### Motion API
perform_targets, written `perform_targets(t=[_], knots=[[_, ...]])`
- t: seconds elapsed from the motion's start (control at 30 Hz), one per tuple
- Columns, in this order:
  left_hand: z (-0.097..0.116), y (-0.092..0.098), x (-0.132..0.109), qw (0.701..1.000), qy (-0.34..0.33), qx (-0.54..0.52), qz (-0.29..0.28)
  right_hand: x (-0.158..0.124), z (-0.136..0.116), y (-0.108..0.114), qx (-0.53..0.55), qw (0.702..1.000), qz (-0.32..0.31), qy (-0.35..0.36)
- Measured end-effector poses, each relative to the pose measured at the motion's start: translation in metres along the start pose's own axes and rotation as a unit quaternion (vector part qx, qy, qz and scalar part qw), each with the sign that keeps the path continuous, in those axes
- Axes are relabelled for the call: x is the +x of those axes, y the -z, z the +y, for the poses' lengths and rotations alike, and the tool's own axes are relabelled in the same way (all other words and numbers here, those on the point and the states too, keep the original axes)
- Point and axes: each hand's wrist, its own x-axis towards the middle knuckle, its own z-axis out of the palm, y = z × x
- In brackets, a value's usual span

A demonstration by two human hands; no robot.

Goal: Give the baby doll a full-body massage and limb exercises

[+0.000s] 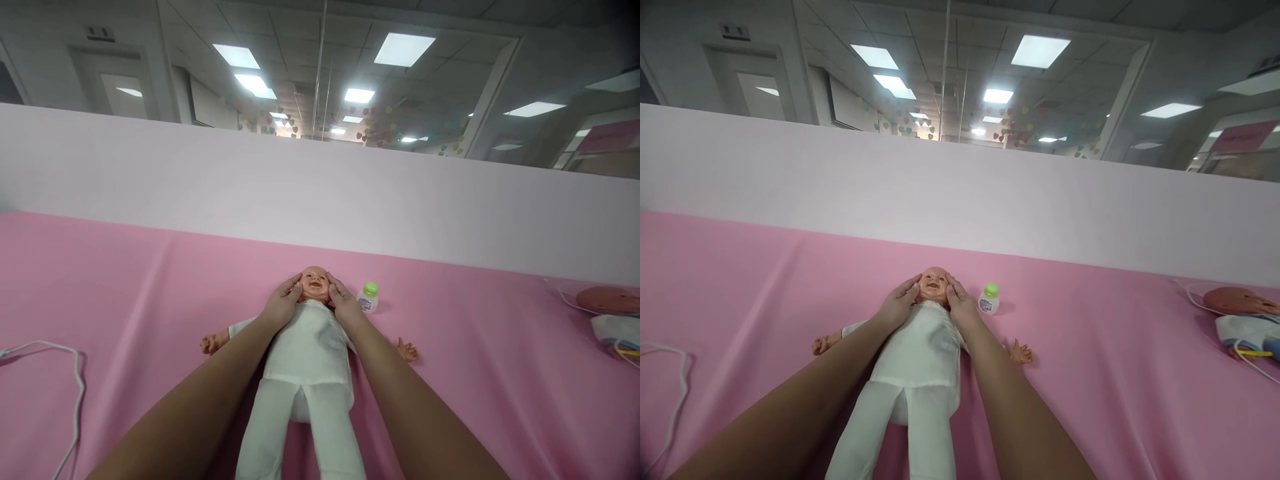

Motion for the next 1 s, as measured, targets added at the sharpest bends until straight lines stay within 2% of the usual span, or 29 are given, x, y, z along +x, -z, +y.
perform_targets(t=[0.17,0.27,0.53,0.73,0.9,1.0], knots=[[0.006,-0.001,-0.007,0.996,-0.018,0.085,-0.006,-0.005,-0.009,-0.007,-0.031,1.0,-0.002,-0.001],[0.005,-0.001,-0.007,0.995,-0.027,0.089,-0.02,-0.006,-0.012,-0.009,-0.008,1.0,0.012,-0.005],[-0.004,-0.001,-0.002,0.999,-0.027,0.021,-0.029,-0.003,-0.013,-0.001,0.044,0.999,-0.016,-0.024],[-0.008,0.001,0.003,0.999,-0.012,-0.044,-0.027,0.002,-0.002,0.004,0.157,0.984,-0.07,-0.05],[-0.007,0.002,0.006,0.997,0.01,-0.082,-0.003,0.002,-0.002,0.005,0.211,0.97,-0.06,-0.102],[-0.004,0.001,0.004,0.996,0.013,-0.085,-0.001,0.002,-0.004,0.004,0.197,0.975,-0.049,-0.093]])
